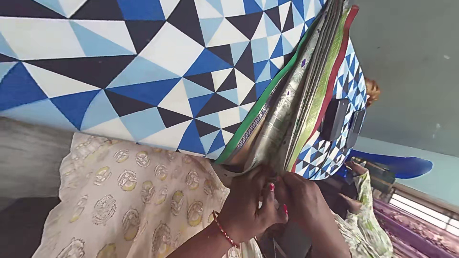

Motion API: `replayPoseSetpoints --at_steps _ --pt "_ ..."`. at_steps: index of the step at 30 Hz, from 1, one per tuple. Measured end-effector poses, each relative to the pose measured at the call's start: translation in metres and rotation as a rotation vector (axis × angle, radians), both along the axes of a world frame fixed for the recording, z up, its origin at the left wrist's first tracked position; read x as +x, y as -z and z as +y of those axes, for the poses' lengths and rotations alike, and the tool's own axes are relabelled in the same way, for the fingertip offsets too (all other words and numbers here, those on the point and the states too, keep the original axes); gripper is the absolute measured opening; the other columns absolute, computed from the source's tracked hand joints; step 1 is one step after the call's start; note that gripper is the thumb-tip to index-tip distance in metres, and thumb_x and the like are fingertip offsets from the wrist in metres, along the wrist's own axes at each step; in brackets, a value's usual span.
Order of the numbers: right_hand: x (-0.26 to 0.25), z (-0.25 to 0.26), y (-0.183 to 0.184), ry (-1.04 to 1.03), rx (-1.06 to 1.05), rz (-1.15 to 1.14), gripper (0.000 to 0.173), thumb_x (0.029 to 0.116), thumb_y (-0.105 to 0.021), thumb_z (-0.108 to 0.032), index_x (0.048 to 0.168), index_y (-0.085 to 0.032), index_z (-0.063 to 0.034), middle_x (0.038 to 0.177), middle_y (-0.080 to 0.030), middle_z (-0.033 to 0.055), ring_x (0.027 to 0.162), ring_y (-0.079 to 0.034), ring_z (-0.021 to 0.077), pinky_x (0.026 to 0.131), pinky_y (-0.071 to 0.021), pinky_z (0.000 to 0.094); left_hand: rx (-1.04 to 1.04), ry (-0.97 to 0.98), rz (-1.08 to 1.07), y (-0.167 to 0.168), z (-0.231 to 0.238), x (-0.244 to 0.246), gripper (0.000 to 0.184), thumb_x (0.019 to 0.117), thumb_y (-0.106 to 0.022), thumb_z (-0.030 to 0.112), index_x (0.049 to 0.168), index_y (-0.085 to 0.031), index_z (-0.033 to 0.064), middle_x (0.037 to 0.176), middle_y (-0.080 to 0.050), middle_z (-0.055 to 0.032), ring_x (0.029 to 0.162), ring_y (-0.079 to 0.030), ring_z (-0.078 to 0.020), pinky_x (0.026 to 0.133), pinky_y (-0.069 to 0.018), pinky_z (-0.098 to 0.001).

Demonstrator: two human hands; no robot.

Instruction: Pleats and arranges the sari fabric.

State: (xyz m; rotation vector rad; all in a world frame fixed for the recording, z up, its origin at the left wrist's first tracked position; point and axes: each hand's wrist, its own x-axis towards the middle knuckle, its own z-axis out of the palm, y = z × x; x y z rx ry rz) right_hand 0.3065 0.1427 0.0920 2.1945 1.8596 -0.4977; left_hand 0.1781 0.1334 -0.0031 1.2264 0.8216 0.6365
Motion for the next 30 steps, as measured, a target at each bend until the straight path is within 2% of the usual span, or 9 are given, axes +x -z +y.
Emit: replayPoseSetpoints --at_steps 6,8,11,15,18,20,23,26,30 --pt "-0.006 0.004 0.003 -0.042 0.022 0.009 0.032 0.0925 -0.050 -0.022 0.065 -0.058 -0.0086 0.055 -0.050 0.0018 0.046 -0.051 0.0110 0.042 -0.0404 0.0257 0.026 -0.085 0.122 -0.003 -0.020 -0.007 0.062 0.0919 -0.054 0.049 0.140 -0.061 0.0097 0.147 -0.059 -0.0056 0.135 -0.054 -0.0188 0.105 -0.0383 -0.0567" --pt "-0.007 0.006 0.001 -0.042 0.014 0.015 0.031 0.0924 -0.050 -0.022 0.065 -0.058 -0.0087 0.055 -0.050 0.0013 0.046 -0.049 0.0102 0.042 -0.0398 0.0249 0.051 -0.081 0.156 -0.004 -0.019 -0.009 0.064 0.0914 -0.053 0.051 0.140 -0.062 0.0097 0.143 -0.062 -0.0057 0.132 -0.058 -0.0197 0.105 -0.0406 -0.0573" --pt "-0.012 0.011 0.002 -0.031 -0.001 0.031 0.030 0.0918 -0.050 -0.021 0.064 -0.057 -0.0097 0.055 -0.049 0.0005 0.045 -0.048 0.0098 0.042 -0.0384 0.0252 -0.054 -0.079 0.067 0.002 -0.008 -0.014 0.053 0.0979 -0.051 0.042 0.137 -0.061 0.0068 0.123 -0.071 -0.0045 0.117 -0.065 -0.0147 0.101 -0.0481 -0.0513" --pt "-0.022 0.018 0.008 -0.030 -0.004 0.033 0.032 0.0926 -0.050 -0.021 0.064 -0.057 -0.0089 0.055 -0.050 0.0013 0.045 -0.050 0.0108 0.042 -0.0397 0.0268 -0.347 0.021 -0.148 0.008 0.011 -0.023 0.063 0.1036 -0.042 0.048 0.143 -0.054 -0.0007 0.128 -0.068 -0.0069 0.117 -0.062 -0.0037 0.104 -0.0492 -0.0278" --pt "-0.029 0.021 0.012 -0.045 -0.003 -0.001 0.032 0.0918 -0.050 -0.020 0.064 -0.058 -0.0079 0.054 -0.050 0.0023 0.044 -0.050 0.0129 0.041 -0.0393 0.0287 -0.598 0.082 -0.190 0.004 0.025 -0.030 0.064 0.0898 -0.062 0.044 0.130 -0.059 -0.0062 0.118 -0.067 -0.0059 0.110 -0.059 0.0000 0.097 -0.0463 -0.0225" --pt "-0.033 0.024 0.013 -0.046 -0.012 -0.010 0.033 0.0927 -0.050 -0.021 0.064 -0.058 -0.0077 0.054 -0.050 0.0024 0.044 -0.050 0.0137 0.041 -0.0392 0.0300 -0.658 0.157 -0.202 0.003 0.031 -0.036 0.059 0.0919 -0.062 0.039 0.130 -0.059 -0.0063 0.118 -0.067 -0.0050 0.110 -0.058 0.0010 0.098 -0.0457 -0.0220" --pt "-0.034 0.026 0.014 -0.047 -0.037 -0.013 0.033 0.0929 -0.050 -0.022 0.065 -0.059 -0.0073 0.055 -0.050 0.0025 0.044 -0.051 0.0142 0.040 -0.0399 0.0309 -0.527 0.143 -0.190 0.007 0.026 -0.035 0.048 0.0904 -0.065 0.033 0.121 -0.066 -0.0040 0.110 -0.069 -0.0056 0.104 -0.061 -0.0036 0.093 -0.0485 -0.0259" --pt "-0.031 0.025 0.016 -0.044 -0.037 -0.007 0.032 0.0918 -0.051 -0.022 0.063 -0.059 -0.0080 0.054 -0.051 0.0022 0.043 -0.051 0.0140 0.040 -0.0405 0.0312 -0.164 0.045 -0.135 0.014 0.008 -0.035 0.055 0.0895 -0.066 0.034 0.133 -0.063 0.0014 0.123 -0.070 -0.0090 0.116 -0.064 -0.0118 0.102 -0.0504 -0.0368" --pt "-0.026 0.022 0.015 -0.041 -0.040 -0.004 0.032 0.0910 -0.050 -0.022 0.063 -0.058 -0.0088 0.054 -0.051 0.0019 0.044 -0.052 0.0134 0.040 -0.0417 0.0305 0.249 -0.129 0.246 0.002 0.007 -0.056 0.045 0.0920 -0.060 0.039 0.123 -0.073 0.0094 0.121 -0.074 -0.0052 0.112 -0.070 -0.0184 0.096 -0.0555 -0.0368"
